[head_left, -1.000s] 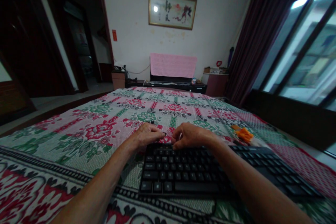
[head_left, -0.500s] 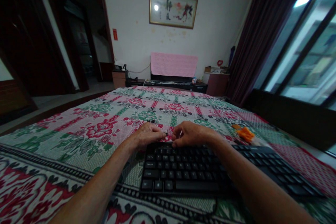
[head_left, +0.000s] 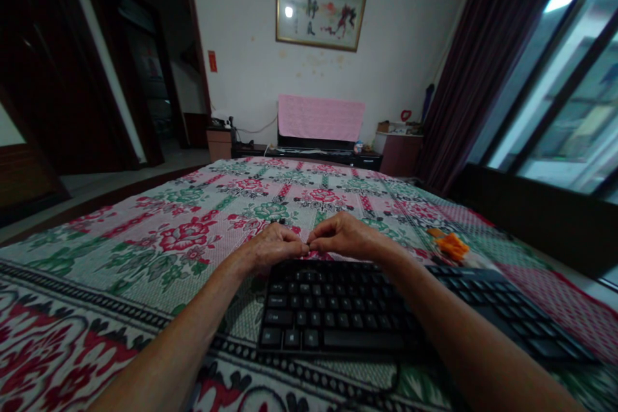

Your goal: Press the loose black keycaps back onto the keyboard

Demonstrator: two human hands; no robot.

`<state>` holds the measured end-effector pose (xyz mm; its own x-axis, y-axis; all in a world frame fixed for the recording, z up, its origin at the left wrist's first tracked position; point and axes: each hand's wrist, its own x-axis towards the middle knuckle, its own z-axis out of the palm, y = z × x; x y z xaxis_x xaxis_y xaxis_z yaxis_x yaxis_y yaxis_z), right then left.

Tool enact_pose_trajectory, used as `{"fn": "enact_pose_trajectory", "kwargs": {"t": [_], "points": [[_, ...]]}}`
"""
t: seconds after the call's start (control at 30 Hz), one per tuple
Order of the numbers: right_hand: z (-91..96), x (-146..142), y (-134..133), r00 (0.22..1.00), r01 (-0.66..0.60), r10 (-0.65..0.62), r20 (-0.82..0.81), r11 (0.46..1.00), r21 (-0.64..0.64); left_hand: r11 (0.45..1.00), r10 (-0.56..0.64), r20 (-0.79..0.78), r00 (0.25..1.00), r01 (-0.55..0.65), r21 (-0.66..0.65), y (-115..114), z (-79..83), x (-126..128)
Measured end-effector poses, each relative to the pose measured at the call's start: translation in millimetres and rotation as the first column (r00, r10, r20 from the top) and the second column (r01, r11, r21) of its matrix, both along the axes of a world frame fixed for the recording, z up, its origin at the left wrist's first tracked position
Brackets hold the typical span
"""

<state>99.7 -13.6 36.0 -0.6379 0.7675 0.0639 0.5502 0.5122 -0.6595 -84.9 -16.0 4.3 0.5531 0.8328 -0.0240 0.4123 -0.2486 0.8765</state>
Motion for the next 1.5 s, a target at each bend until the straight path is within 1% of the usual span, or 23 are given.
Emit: {"fn": "enact_pose_trajectory", "kwargs": {"t": [0.07,0.2,0.3,0.43,0.6,0.8,0.93,1.07,1.27,1.4,1.5], "points": [[1.7,1,-1,1.000,0.018,-0.019,-0.008,0.998,-0.052,1.000,0.007,-0.001,1.000,-0.007,0.008,1,-0.1,-1],[1.9,3,-1,0.998,0.052,-0.056,-0.028,0.990,-0.131,0.990,0.095,-0.022,0.995,-0.092,0.106,5,-0.5,-8],[1.9,3,-1,0.998,0.063,-0.065,-0.011,0.985,-0.159,0.990,0.116,-0.036,0.993,-0.113,0.083,5,-1.3,-12],[0.2,-1,-2,0.998,0.049,-0.042,0.041,0.983,-0.176,0.996,0.080,-0.021,0.997,-0.079,0.047,3,-0.7,-10],[-8.6,-6,-1,0.989,0.109,-0.088,0.122,0.979,-0.171,0.998,0.058,-0.064,0.996,-0.056,0.028,2,-1.3,-5],[-15.8,-6,1,0.970,0.158,-0.117,0.213,0.970,-0.184,0.999,0.036,-0.045,0.998,-0.036,0.013,4,-10.6,-2],[-15.3,-7,1,0.956,0.181,-0.126,0.265,0.964,-0.195,0.999,0.033,-0.063,0.997,-0.030,0.038,7,-17.5,-1],[-12.8,-9,0,0.943,0.199,-0.135,0.303,0.961,-0.190,0.999,0.027,-0.089,0.996,-0.023,0.046,9,-20.7,0],[-15.5,-7,2,0.945,0.173,-0.116,0.306,0.971,-0.165,0.999,0.039,-0.088,0.995,-0.035,0.039,9,-16.6,4],[-19.7,-4,6,0.953,0.149,-0.100,0.286,0.977,-0.152,0.999,0.016,-0.170,0.985,-0.011,0.031,7,-10.9,-1],[-21.7,-4,7,0.950,0.163,-0.110,0.292,0.972,-0.166,0.999,-0.032,-0.215,0.976,0.026,-0.030,6,-8.3,-6]]}}
